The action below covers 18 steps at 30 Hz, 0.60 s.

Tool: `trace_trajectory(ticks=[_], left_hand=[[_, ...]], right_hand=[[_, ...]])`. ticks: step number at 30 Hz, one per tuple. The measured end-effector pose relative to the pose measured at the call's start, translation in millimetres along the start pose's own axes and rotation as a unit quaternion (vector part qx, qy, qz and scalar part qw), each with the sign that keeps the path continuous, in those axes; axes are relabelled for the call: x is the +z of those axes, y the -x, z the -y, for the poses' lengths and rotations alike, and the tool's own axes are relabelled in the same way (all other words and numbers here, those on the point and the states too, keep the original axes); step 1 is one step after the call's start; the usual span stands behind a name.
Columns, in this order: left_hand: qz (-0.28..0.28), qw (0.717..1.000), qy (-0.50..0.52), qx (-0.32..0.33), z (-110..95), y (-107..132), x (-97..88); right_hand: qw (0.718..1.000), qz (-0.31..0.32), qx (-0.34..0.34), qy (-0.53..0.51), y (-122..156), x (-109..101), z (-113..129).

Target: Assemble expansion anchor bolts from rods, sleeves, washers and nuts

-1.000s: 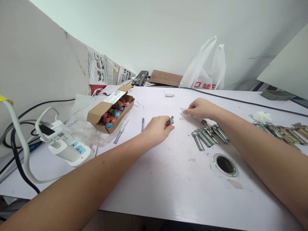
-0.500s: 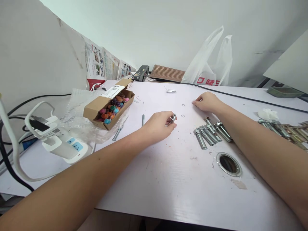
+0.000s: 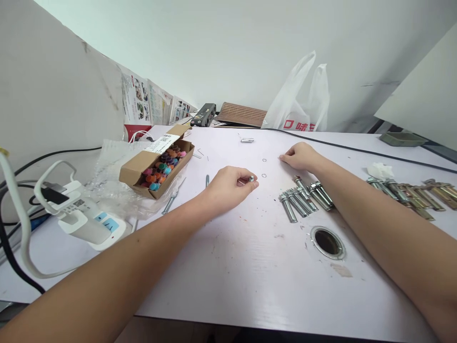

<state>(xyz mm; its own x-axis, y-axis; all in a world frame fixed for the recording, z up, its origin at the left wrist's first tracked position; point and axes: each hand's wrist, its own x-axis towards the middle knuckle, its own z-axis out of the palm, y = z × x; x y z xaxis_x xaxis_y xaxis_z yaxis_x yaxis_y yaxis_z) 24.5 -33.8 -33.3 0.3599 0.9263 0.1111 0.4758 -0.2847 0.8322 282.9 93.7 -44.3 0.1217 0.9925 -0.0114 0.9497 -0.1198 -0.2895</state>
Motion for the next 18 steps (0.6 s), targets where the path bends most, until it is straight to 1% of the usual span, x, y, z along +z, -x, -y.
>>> trace_trajectory(ticks=[2, 4, 6, 8, 11, 14, 16, 18], left_hand=[[0.0, 1.0, 0.01, -0.008, 0, 0, 0.7], [0.001, 1.0, 0.02, -0.014, 0, -1, 1.3], [-0.002, 1.0, 0.02, -0.013, -1, -1, 1.3], [-0.014, 1.0, 0.015, -0.001, -3, 0, 0.4], [-0.028, 0.999, 0.005, 0.027, -5, 0, -1.8], [-0.042, 0.998, 0.003, 0.036, -4, -1, -3.5], [-0.055, 0.998, 0.015, 0.032, -2, -2, -4.0], [-0.065, 0.996, 0.042, 0.035, 1, -3, -4.3]], right_hand=[[1.0, 0.001, 0.0, -0.016, 7, -7, 3], [0.998, 0.003, -0.011, -0.062, 19, -17, 10], [0.99, 0.021, -0.047, -0.134, 35, -28, 19], [0.973, 0.059, -0.105, -0.198, 54, -39, 33], [0.948, 0.114, -0.162, -0.248, 82, -49, 55], [0.926, 0.168, -0.189, -0.28, 97, -49, 68], [0.909, 0.206, -0.194, -0.307, 101, -44, 68], [0.894, 0.233, -0.177, -0.339, 100, -39, 63]])
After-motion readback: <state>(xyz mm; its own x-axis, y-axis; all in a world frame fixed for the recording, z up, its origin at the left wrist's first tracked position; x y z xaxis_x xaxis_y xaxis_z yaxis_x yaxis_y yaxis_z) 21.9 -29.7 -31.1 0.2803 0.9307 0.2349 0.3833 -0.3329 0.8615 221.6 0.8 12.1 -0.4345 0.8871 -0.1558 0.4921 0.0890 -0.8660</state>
